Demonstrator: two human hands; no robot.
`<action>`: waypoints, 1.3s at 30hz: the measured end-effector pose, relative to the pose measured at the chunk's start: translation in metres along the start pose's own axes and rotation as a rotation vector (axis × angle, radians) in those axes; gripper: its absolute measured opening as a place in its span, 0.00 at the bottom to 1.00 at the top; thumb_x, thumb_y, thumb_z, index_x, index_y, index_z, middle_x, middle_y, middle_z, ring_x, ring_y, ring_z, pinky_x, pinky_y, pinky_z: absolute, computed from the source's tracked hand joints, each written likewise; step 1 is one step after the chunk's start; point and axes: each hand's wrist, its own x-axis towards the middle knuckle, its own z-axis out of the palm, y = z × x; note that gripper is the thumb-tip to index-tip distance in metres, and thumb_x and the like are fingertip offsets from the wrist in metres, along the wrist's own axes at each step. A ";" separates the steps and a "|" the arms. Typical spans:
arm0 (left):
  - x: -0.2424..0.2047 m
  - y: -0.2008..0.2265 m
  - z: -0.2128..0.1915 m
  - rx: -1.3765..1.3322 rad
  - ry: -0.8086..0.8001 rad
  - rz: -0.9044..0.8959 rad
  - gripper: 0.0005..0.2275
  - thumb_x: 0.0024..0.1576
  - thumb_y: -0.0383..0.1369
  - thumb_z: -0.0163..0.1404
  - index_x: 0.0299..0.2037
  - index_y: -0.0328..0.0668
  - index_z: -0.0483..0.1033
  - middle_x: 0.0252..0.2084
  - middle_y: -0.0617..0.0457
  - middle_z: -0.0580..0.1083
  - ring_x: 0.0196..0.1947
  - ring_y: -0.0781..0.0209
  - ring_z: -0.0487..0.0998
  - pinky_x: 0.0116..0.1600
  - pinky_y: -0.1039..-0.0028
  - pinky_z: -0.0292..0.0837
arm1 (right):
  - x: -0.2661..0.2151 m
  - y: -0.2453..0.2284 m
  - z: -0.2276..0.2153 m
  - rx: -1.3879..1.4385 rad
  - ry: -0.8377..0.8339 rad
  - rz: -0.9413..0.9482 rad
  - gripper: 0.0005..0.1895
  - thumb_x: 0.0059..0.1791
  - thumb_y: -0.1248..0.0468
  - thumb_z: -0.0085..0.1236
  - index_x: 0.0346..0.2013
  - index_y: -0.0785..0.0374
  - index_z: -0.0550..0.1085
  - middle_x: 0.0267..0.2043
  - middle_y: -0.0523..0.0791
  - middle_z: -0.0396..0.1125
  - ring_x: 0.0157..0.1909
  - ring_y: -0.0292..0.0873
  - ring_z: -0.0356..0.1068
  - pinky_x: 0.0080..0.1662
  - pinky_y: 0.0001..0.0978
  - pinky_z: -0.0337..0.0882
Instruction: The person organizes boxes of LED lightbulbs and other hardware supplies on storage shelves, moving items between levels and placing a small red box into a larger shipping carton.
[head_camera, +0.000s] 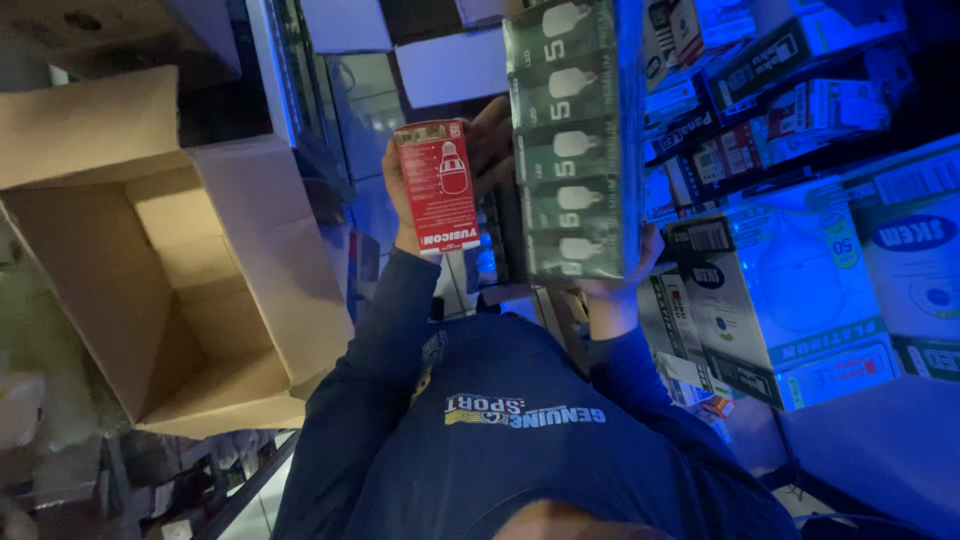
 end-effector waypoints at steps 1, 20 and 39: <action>0.002 0.000 0.006 -0.017 -0.046 0.008 0.36 0.59 0.63 0.41 0.60 0.35 0.72 0.77 0.38 0.59 0.78 0.37 0.57 0.80 0.41 0.49 | 0.002 0.000 0.006 0.046 -0.005 0.021 0.41 0.51 0.46 0.54 0.73 0.64 0.60 0.64 0.50 0.67 0.62 0.52 0.69 0.63 0.48 0.71; 0.006 -0.015 -0.044 -0.092 0.060 -0.040 0.40 0.58 0.59 0.48 0.65 0.24 0.65 0.57 0.44 0.73 0.52 0.58 0.76 0.56 0.71 0.75 | -0.020 0.004 -0.046 -0.213 -0.010 -0.060 0.47 0.47 0.45 0.65 0.74 0.64 0.61 0.70 0.48 0.63 0.67 0.51 0.66 0.69 0.45 0.67; -0.005 -0.043 -0.062 -0.202 0.060 -0.340 0.38 0.57 0.55 0.55 0.66 0.26 0.64 0.53 0.44 0.75 0.49 0.57 0.78 0.53 0.71 0.77 | -0.056 0.024 0.119 -0.691 -0.046 0.038 0.74 0.38 0.28 0.66 0.79 0.66 0.39 0.82 0.54 0.40 0.83 0.52 0.42 0.79 0.46 0.43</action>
